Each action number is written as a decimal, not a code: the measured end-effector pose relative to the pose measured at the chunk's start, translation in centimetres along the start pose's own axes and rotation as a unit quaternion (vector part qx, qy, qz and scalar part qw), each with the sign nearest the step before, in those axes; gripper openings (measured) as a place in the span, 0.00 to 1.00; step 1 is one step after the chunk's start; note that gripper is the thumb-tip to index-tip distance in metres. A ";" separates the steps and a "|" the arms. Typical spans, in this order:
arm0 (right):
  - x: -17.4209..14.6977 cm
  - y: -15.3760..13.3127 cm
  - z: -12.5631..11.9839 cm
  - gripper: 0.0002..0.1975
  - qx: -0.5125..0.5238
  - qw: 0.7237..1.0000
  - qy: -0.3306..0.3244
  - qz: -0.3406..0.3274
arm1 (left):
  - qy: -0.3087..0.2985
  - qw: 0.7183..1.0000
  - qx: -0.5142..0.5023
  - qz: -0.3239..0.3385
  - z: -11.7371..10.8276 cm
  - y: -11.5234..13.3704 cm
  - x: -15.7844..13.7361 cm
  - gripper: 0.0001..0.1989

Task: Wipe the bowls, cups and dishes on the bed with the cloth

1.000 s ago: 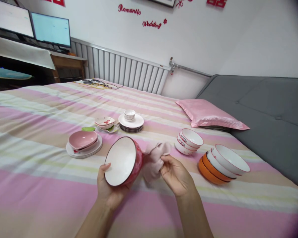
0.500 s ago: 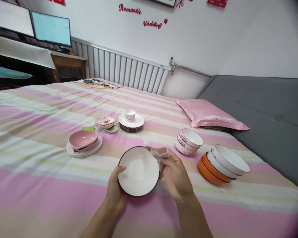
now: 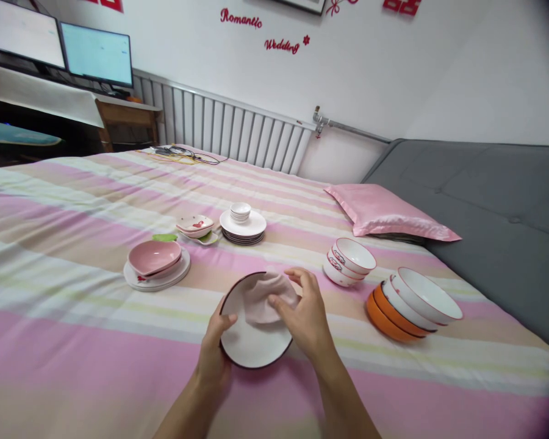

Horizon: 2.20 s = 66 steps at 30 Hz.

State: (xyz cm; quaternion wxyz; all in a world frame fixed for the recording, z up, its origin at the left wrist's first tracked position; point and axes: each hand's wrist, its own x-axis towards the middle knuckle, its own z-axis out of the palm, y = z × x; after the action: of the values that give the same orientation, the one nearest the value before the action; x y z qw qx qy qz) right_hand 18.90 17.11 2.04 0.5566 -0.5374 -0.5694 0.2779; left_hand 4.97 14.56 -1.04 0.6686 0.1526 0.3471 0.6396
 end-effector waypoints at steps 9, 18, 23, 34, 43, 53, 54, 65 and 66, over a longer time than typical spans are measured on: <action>0.5 1.0 -0.1 0.18 0.019 0.989 -0.144 0.022 | -0.128 0.975 0.116 0.137 0.3 0.6 -0.3 0.27; -0.6 2.1 3.1 0.14 0.103 0.991 -0.067 0.060 | -0.045 0.979 0.039 0.194 0.2 0.4 -0.5 0.26; -1.7 2.0 5.2 0.09 0.181 0.971 -0.016 0.154 | 0.004 0.970 0.007 0.241 0.0 0.1 -0.2 0.28; -3.9 0.5 7.2 0.18 0.391 0.874 -0.059 0.283 | 0.024 0.979 0.007 0.201 -1.8 0.3 -0.2 0.29; -0.3 0.8 0.9 0.17 0.105 0.993 -0.023 -0.039 | -0.077 0.959 0.113 0.247 1.0 1.6 -0.8 0.44; -0.3 1.9 0.9 0.17 -0.110 0.953 -0.138 -0.246 | -0.157 0.897 0.346 0.226 -1.1 2.5 0.4 0.45; -0.4 1.9 1.0 0.17 -0.108 0.953 -0.138 -0.248 | -0.162 0.889 0.362 0.229 -1.1 2.5 0.4 0.42; 0.2 0.6 -0.4 0.16 -0.093 0.916 -0.061 -0.386 | -0.188 0.830 0.439 0.287 -1.2 1.8 0.0 0.39; 0.3 0.7 -0.4 0.16 -0.090 0.912 -0.054 -0.397 | -0.195 0.812 0.462 0.299 -1.3 1.6 0.1 0.39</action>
State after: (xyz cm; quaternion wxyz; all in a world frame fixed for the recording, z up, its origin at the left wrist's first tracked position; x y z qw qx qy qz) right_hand 19.55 17.43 1.61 0.5388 -0.2988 -0.7876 0.0108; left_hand 2.86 14.56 -0.95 0.3486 0.6612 0.4011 0.5296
